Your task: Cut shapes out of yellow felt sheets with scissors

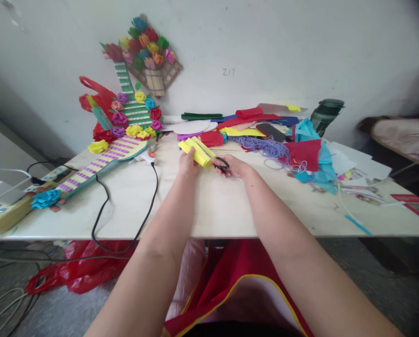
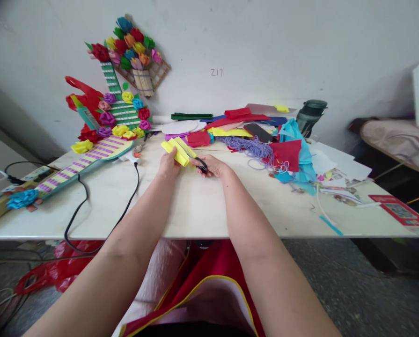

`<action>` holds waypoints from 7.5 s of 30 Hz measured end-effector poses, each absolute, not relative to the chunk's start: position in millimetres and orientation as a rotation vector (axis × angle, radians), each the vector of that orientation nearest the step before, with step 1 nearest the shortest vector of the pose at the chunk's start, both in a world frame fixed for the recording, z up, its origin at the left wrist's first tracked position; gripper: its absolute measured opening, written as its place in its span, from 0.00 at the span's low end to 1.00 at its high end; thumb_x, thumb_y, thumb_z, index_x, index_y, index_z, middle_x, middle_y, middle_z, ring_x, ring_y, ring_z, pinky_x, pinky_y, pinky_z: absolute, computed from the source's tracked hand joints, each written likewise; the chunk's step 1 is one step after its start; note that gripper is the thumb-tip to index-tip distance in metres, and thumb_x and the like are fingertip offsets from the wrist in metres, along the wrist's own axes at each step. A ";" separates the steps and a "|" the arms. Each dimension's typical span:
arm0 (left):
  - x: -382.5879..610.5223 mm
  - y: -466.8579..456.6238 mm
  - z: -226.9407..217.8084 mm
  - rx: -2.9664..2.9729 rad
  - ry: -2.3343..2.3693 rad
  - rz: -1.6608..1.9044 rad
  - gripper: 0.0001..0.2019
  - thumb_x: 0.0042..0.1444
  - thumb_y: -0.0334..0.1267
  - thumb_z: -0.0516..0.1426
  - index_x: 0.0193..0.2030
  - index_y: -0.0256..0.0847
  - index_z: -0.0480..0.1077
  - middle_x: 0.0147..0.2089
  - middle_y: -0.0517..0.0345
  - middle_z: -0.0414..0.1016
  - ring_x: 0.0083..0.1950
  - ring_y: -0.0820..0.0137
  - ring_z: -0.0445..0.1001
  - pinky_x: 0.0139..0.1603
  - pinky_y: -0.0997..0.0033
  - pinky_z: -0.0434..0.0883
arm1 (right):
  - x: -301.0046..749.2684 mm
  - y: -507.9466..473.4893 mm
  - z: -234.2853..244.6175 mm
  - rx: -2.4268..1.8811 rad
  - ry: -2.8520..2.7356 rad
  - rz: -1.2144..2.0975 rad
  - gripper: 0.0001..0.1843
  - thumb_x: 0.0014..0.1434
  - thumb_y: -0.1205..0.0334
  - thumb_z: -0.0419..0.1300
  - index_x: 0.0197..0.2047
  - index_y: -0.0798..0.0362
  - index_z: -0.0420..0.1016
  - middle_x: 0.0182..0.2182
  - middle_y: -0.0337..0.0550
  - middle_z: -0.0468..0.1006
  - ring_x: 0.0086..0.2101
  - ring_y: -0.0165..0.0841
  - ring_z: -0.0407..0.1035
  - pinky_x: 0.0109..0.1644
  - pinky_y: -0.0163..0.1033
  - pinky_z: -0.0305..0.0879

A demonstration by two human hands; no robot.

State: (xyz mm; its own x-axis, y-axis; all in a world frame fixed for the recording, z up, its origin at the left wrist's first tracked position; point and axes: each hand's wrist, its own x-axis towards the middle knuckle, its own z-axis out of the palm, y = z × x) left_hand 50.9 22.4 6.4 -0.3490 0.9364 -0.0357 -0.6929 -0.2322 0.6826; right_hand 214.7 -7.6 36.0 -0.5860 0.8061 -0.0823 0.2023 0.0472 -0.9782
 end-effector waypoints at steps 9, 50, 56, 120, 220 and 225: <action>52.4 19.1 7.5 0.500 0.769 1.817 0.05 0.57 0.31 0.56 0.40 0.36 0.69 0.40 0.49 0.78 0.45 0.63 0.77 0.50 0.60 0.72 | 213.9 -8.2 36.9 -1.001 -1.793 1.606 0.19 0.59 0.48 0.56 0.37 0.58 0.68 0.17 0.34 0.66 0.14 0.22 0.59 0.12 0.27 0.45; 45.5 21.6 9.9 0.434 0.912 1.867 0.07 0.55 0.30 0.57 0.41 0.38 0.69 0.42 0.50 0.77 0.45 0.64 0.77 0.48 0.62 0.73 | 205.1 -7.9 39.8 -1.150 -1.860 1.336 0.21 0.51 0.53 0.66 0.39 0.52 0.60 0.14 0.32 0.71 0.10 0.25 0.62 0.09 0.26 0.46; 43.5 21.3 10.1 0.442 0.899 1.865 0.06 0.55 0.29 0.56 0.40 0.37 0.70 0.42 0.49 0.77 0.47 0.63 0.77 0.49 0.61 0.73 | 206.4 -11.9 45.6 -1.115 -1.919 1.238 0.28 0.50 0.60 0.67 0.48 0.50 0.56 0.14 0.26 0.70 0.10 0.25 0.62 0.09 0.24 0.48; 38.1 13.8 20.1 0.517 0.847 1.765 0.06 0.53 0.26 0.54 0.36 0.37 0.69 0.33 0.54 0.77 0.41 0.66 0.78 0.47 0.68 0.74 | 216.5 -11.2 46.6 -1.087 -1.927 1.395 0.10 0.61 0.57 0.56 0.36 0.55 0.63 0.16 0.35 0.73 0.12 0.25 0.64 0.11 0.26 0.49; 42.4 16.6 17.0 0.593 0.743 1.704 0.09 0.54 0.28 0.55 0.43 0.38 0.70 0.41 0.51 0.78 0.49 0.63 0.76 0.51 0.66 0.73 | 214.6 -8.2 40.9 -0.978 -1.780 1.509 0.18 0.60 0.52 0.57 0.25 0.55 0.63 0.16 0.34 0.66 0.14 0.21 0.58 0.13 0.27 0.44; 42.3 16.2 17.5 0.594 0.742 1.704 0.10 0.52 0.29 0.58 0.43 0.38 0.70 0.43 0.50 0.78 0.49 0.62 0.76 0.51 0.63 0.73 | 214.0 -9.3 41.9 -1.006 -1.774 1.512 0.18 0.59 0.51 0.58 0.25 0.55 0.63 0.16 0.35 0.67 0.14 0.21 0.58 0.12 0.27 0.45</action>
